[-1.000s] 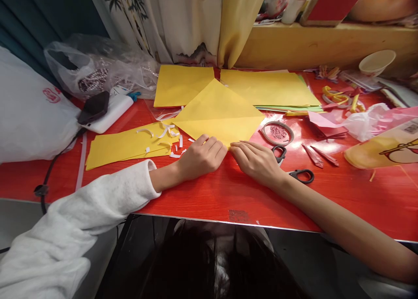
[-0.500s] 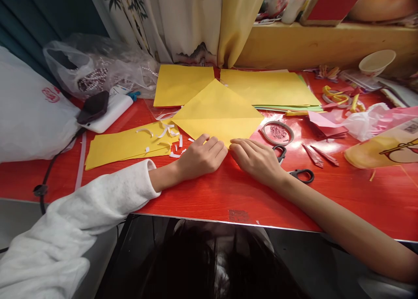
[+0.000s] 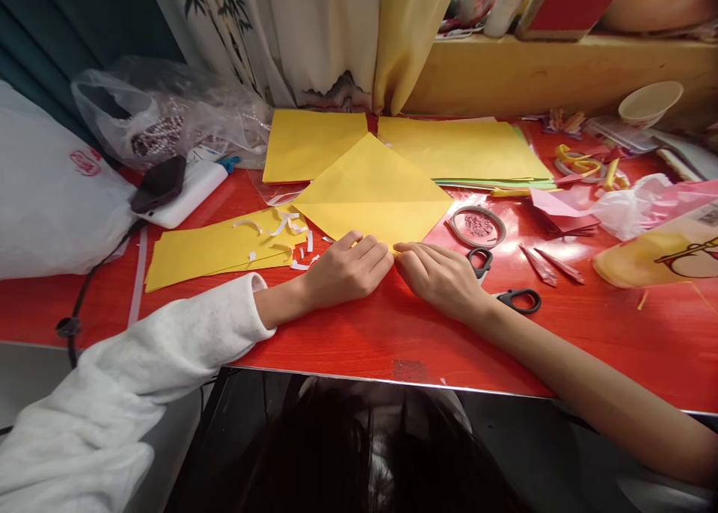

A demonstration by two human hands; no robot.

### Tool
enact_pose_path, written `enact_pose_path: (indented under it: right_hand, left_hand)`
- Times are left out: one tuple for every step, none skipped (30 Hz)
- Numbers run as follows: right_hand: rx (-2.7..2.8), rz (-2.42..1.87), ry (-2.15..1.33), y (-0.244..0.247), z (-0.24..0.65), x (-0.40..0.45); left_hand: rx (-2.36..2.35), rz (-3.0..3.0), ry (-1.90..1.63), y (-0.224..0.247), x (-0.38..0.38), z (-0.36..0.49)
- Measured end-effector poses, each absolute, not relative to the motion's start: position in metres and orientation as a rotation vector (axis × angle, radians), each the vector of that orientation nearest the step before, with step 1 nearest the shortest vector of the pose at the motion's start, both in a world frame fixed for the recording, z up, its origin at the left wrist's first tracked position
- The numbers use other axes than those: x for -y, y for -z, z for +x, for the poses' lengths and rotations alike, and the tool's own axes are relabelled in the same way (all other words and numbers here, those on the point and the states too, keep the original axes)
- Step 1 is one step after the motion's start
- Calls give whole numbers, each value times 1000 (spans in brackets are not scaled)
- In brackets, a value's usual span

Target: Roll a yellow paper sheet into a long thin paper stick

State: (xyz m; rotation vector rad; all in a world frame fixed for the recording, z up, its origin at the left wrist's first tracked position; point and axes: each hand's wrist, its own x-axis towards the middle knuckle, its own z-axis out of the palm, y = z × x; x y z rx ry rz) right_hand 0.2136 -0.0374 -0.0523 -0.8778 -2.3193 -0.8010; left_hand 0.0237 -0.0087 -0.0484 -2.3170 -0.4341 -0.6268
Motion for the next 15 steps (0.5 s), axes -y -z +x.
enact_pose_path:
  right_hand:
    - [2323,-884,798,53,214,37]
    - [2326,-886,795,53,213,37]
    - [2329,-886,790,53,213,37]
    - [2331,-883,785,52,213,37]
    - [2333,-876,780,52,213,37]
    - [2335,-866,776,52,213,38]
    - [2337,-856,772,51,213,38]
    - [2339,-847,768,51,213,38]
    - [2341,-839,764,51,212,39]
    - [2343,-834,759,51,212,39]
    - [2343,-832,757,51,213,39]
    - [2342,-835,754,51,213,39]
    - [2342,-847,750,51,213,38]
    - [2342,-865,745,52,213,38]
    - [2346,-888,736,52,214,37]
  left_hand:
    - [444,-2318,623,48,9,24]
    - [454,-2316,623,49,9,24]
    - [463,-2314,625,49,9,24]
    - [468,-2312,628,49,9,24]
    - [471,-2310,630,49,8,23]
    - [470,-2307,633,49,8,23]
    - [466,-2304,635,49,8,23]
    - [461,-2301,638,50,9,23]
    - [454,-2298,644,50,9,23]
    - [446,-2296,649,50,9,23]
    - [435,-2298,652,49,9,23]
    - [421,-2302,653,49,9,23]
    - [410,-2306,653,49,9,23]
    - [401,-2311,654,49,9,23]
    - [399,-2315,656,48,9,23]
